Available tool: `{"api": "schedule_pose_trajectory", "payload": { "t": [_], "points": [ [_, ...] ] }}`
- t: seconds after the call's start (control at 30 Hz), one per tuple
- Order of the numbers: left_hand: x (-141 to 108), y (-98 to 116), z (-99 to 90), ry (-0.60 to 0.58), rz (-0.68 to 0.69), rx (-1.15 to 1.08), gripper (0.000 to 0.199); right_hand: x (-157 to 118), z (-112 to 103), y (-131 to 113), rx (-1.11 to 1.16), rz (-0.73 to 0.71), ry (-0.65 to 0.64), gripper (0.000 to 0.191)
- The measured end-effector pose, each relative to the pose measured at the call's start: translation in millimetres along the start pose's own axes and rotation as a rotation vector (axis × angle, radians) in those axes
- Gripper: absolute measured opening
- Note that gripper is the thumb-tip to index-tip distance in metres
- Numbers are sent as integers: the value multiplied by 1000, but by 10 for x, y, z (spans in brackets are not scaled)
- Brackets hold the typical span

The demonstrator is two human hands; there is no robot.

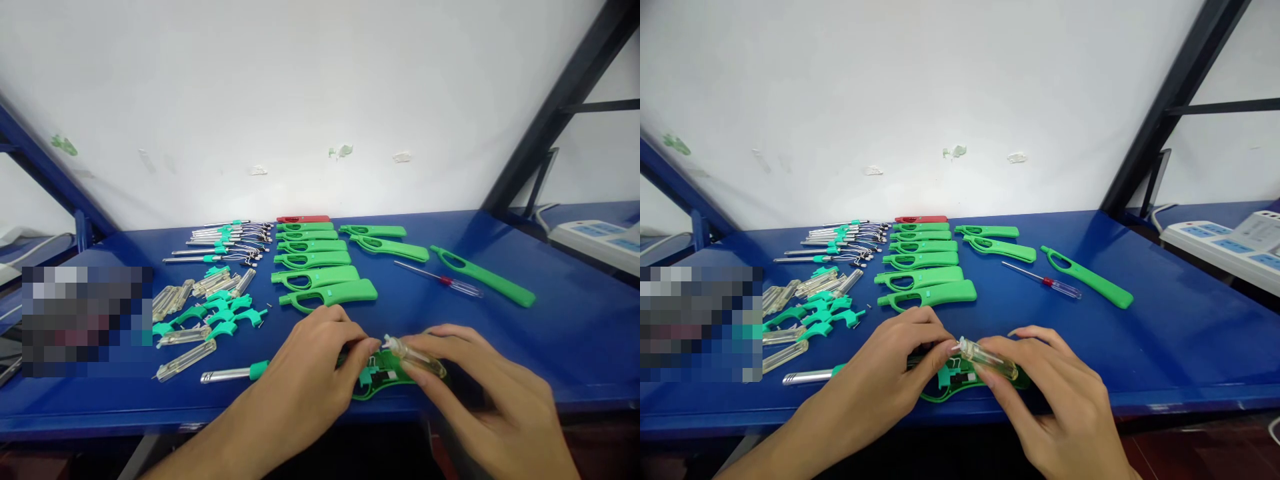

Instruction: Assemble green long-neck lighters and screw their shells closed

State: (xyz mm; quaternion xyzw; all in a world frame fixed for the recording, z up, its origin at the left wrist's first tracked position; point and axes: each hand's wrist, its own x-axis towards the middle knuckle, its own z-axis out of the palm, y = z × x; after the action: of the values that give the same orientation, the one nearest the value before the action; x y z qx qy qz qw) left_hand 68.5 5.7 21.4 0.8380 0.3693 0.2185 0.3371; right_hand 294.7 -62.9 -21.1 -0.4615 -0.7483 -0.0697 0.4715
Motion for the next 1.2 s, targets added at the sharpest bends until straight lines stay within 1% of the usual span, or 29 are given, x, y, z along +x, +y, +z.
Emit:
{"api": "schedule_pose_trajectory", "payload": {
  "t": [0.17,0.4,0.5,0.6,0.73,0.83,0.97,1.1,1.2],
  "points": [
    [18,16,14,11,-20,50,18,8,6,-10,10,4,-8,13],
    [100,121,29,22,-35,179,17,21,-2,-24,28,4,2,16],
    [91,120,43,53,-16,201,17,21,0,-18,29,5,5,17],
    [43,60,64,97,58,203,17,15,7,-24,33,32,16,13],
    [-5,-44,102,225,272,257,19,-5,13,-37,36,128,46,7],
    [-7,-81,125,298,358,298,20,-22,15,-32,30,182,71,10],
    [1,-72,134,349,379,251,20,-28,13,-15,39,233,69,13],
    [16,-72,136,378,374,206,16,-19,5,-6,42,201,49,15],
    [27,-84,133,361,374,187,14,-9,4,-1,44,182,42,15]
  ]
}}
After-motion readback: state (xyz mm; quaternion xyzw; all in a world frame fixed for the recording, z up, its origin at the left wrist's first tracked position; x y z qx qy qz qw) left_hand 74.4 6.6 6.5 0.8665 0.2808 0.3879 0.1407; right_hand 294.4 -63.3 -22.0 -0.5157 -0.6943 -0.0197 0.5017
